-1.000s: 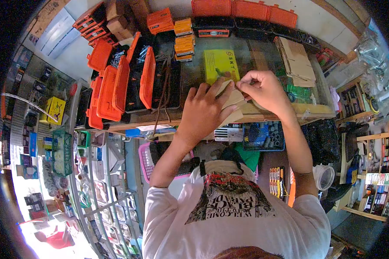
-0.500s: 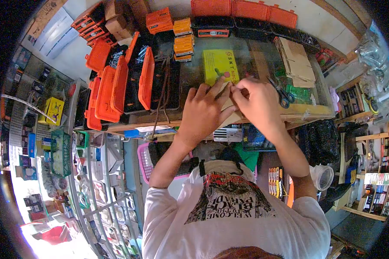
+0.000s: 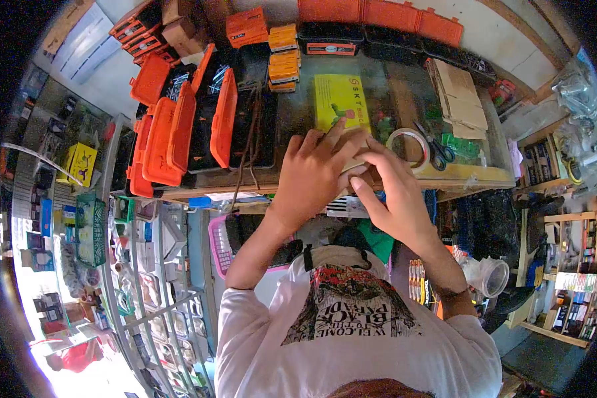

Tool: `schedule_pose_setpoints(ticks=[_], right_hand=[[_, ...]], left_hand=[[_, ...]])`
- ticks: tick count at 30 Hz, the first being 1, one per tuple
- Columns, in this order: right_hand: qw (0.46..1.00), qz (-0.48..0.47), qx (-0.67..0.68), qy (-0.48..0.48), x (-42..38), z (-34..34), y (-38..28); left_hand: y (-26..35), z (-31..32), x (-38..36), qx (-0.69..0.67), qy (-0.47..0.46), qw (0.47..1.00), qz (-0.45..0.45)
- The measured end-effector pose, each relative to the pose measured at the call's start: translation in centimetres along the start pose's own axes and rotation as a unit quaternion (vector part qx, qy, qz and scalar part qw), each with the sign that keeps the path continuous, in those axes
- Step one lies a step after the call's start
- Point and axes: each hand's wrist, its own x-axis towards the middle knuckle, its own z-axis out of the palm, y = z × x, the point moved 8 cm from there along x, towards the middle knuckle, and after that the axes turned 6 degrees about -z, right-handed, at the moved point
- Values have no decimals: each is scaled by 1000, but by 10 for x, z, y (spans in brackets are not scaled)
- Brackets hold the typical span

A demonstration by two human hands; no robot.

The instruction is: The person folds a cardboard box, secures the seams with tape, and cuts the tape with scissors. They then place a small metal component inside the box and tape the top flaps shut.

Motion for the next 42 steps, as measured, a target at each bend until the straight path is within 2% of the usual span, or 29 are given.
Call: schedule_pose_setpoints(ticks=[2, 8, 11, 16, 22, 28, 31, 33, 36, 39, 42], right_hand=[[994, 71, 75, -41, -3, -1, 5], [971, 91, 216, 48, -7, -3, 26], [917, 151, 357, 95, -15, 3, 39], [929, 131, 332, 95, -20, 8, 47], [921, 124, 361, 82, -18, 12, 54], [944, 114, 302, 65, -19, 11, 55], [962, 93, 248, 71, -14, 2, 46], [974, 77, 204, 66, -10, -3, 45], [951, 118, 279, 66, -9, -2, 50], [969, 94, 215, 82, -10, -8, 47], [965, 100, 217, 111, -10, -12, 43]], left_hand=[[1, 0, 0, 4, -4, 1000, 10], [1, 1, 0, 11, -19, 1000, 15], [-1, 3, -1, -8, -49, 999, 1], [0, 3, -1, -7, 0, 1000, 20], [-1, 6, 3, -21, -59, 998, 8], [-2, 8, 5, -23, -89, 996, 11], [-5, 11, 2, -20, -69, 997, 4], [-2, 5, 2, -9, -36, 999, 30], [-3, 2, 0, -14, -6, 999, 39], [-3, 0, 0, -13, -2, 999, 32], [-2, -4, 2, -14, -8, 1000, 24]])
